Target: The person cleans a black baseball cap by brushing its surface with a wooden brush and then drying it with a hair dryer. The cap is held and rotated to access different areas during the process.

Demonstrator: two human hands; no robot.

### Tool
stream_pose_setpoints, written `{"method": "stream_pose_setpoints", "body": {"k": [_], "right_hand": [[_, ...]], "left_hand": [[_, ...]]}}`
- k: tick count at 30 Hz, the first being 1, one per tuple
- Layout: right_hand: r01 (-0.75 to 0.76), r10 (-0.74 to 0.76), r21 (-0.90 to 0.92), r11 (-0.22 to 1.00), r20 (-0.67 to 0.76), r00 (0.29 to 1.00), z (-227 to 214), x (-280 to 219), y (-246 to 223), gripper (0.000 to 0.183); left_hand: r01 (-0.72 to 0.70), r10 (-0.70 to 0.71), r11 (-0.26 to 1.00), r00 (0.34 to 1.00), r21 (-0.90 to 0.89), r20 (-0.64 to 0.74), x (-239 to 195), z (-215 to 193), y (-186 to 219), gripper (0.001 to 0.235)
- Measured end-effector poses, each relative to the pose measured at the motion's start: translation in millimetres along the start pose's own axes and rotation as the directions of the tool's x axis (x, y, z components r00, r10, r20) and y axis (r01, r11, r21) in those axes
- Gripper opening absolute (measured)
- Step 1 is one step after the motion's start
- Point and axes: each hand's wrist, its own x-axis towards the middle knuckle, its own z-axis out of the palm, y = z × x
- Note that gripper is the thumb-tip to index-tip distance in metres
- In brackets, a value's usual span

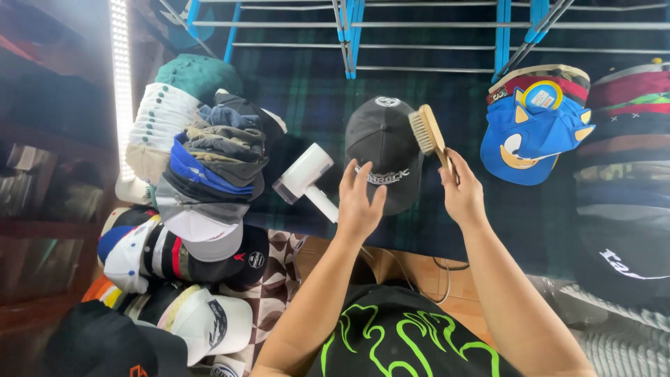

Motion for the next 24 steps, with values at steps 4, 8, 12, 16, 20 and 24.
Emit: {"method": "stream_pose_setpoints", "body": {"k": [4, 8, 12, 16, 20, 24], "right_hand": [[-0.164, 0.162, -0.055, 0.985, -0.031, 0.986, 14.3, 6.6, 31.2, 0.044], [-0.21, 0.226, 0.165, 0.964, -0.085, 0.97, 22.3, -7.6, 20.6, 0.043], [-0.184, 0.222, 0.352, 0.918, -0.069, 0.973, 33.4, -26.1, 14.7, 0.044], [-0.287, 0.353, 0.456, 0.842, -0.063, 0.934, 64.5, -28.7, 64.4, 0.04], [-0.183, 0.296, 0.426, 0.886, -0.216, 0.93, 71.7, -31.1, 51.7, 0.04], [-0.233, 0.336, 0.386, 0.892, -0.224, 0.915, 73.4, -11.6, 78.8, 0.039]], "left_hand": [[-0.301, 0.314, 0.937, 0.948, 0.175, -0.05, 24.9, 6.0, -11.6, 0.057], [-0.464, 0.492, 0.815, 0.87, 0.347, 0.007, 47.9, 4.1, -26.0, 0.061], [-0.527, 0.531, 0.759, 0.841, 0.383, 0.104, 56.3, -4.5, -38.4, 0.07], [-0.562, 0.556, 0.737, 0.82, 0.374, 0.136, 58.3, -9.1, -46.8, 0.077], [-0.593, 0.584, 0.7, 0.796, 0.397, 0.16, 63.6, -13.1, -54.7, 0.08], [-0.621, 0.596, 0.673, 0.777, 0.401, 0.204, 67.7, -18.2, -59.3, 0.08]]}}
